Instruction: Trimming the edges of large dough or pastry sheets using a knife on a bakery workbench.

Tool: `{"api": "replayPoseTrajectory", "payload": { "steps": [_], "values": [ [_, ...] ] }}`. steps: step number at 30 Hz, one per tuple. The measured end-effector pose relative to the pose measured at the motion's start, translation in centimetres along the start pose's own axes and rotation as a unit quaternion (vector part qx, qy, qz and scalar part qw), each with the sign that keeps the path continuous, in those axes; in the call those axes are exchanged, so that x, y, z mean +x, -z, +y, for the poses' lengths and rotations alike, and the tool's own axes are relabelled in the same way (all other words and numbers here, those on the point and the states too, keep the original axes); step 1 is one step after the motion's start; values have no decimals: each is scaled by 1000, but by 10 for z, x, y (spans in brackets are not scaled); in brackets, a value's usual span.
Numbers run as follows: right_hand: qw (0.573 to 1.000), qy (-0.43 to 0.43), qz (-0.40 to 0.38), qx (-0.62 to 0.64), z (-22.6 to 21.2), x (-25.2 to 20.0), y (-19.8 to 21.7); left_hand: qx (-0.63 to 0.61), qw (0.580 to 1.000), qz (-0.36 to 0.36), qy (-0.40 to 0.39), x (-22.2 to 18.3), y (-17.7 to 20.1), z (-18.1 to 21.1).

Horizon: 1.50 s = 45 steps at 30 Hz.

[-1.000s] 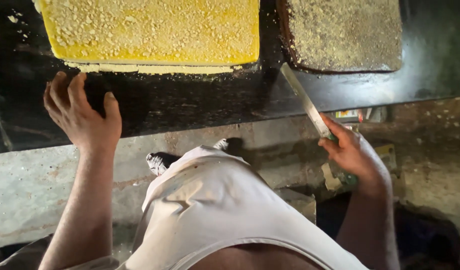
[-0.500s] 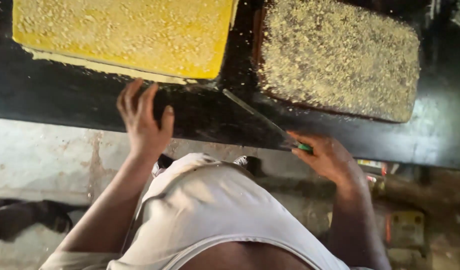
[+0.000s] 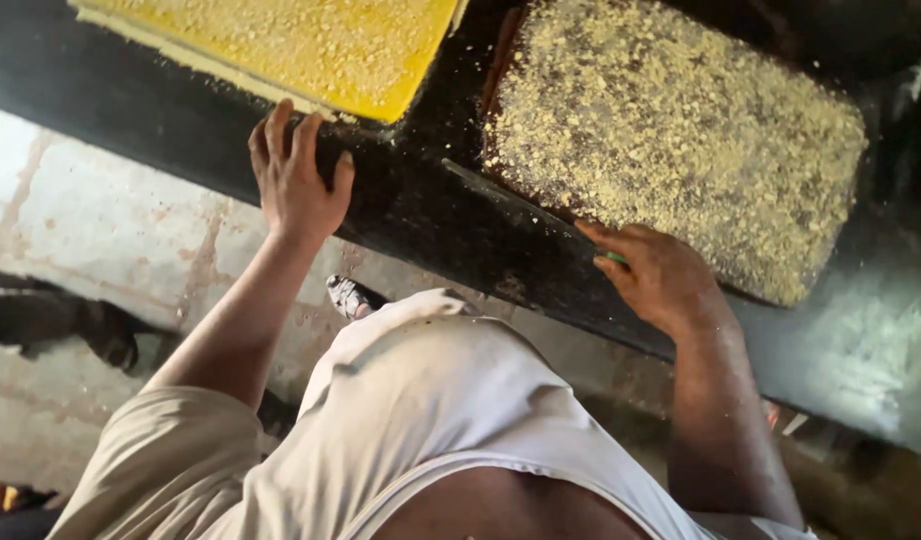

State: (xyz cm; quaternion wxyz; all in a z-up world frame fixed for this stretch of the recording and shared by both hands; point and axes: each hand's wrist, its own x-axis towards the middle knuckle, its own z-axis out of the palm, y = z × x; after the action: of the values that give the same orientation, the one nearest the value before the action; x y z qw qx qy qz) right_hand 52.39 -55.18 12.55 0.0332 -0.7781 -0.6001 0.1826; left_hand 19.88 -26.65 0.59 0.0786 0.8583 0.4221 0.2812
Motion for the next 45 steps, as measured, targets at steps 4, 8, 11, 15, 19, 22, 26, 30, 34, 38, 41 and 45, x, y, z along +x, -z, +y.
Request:
{"api": "replayPoseTrajectory", "payload": {
  "steps": [4, 8, 11, 15, 19, 22, 26, 30, 34, 38, 41, 45],
  "values": [
    [999, -1, -24, -26, 3, 10, 5, 0, 1000, 11, 14, -3, -2, -2],
    [994, -50, -83, -54, 5, 15, 12, 2, 1000, 7, 16, -4, -4, -3],
    [991, -65, -97, -66, 9, 14, 17, 6, 1000, 5, 22, -4, -4, 0],
    [986, -95, -118, -71, 5, 14, 23, -2, 999, -4, 36, -3, -3, -1],
    [990, -86, -101, -46, 12, 9, 28, -4, 999, -28, 16, -4, 0, -1],
    [991, -89, -97, -34, 15, 10, 32, -21, 999, -32, 4, -1, 3, -2],
    [991, -72, -95, -63, 19, 8, 30, -19, 999, -38, -8, 1, 5, -6],
    [987, -100, -107, -62, -5, 10, 38, -41, 998, -53, -16, 4, 9, -8],
    [988, -108, -96, -54, -15, 11, 37, -63, 996, -56, -30, 5, 9, -10],
    [991, -95, -73, -61, -24, 15, 39, -79, 994, -70, -39, 10, 13, -12],
    [988, -116, -80, -70, -29, 15, 42, -88, 992, -82, -42, 9, 13, -12],
    [988, -111, -86, -67, -17, 11, 42, -85, 992, -81, -43, 8, 14, -12]
  ]
}}
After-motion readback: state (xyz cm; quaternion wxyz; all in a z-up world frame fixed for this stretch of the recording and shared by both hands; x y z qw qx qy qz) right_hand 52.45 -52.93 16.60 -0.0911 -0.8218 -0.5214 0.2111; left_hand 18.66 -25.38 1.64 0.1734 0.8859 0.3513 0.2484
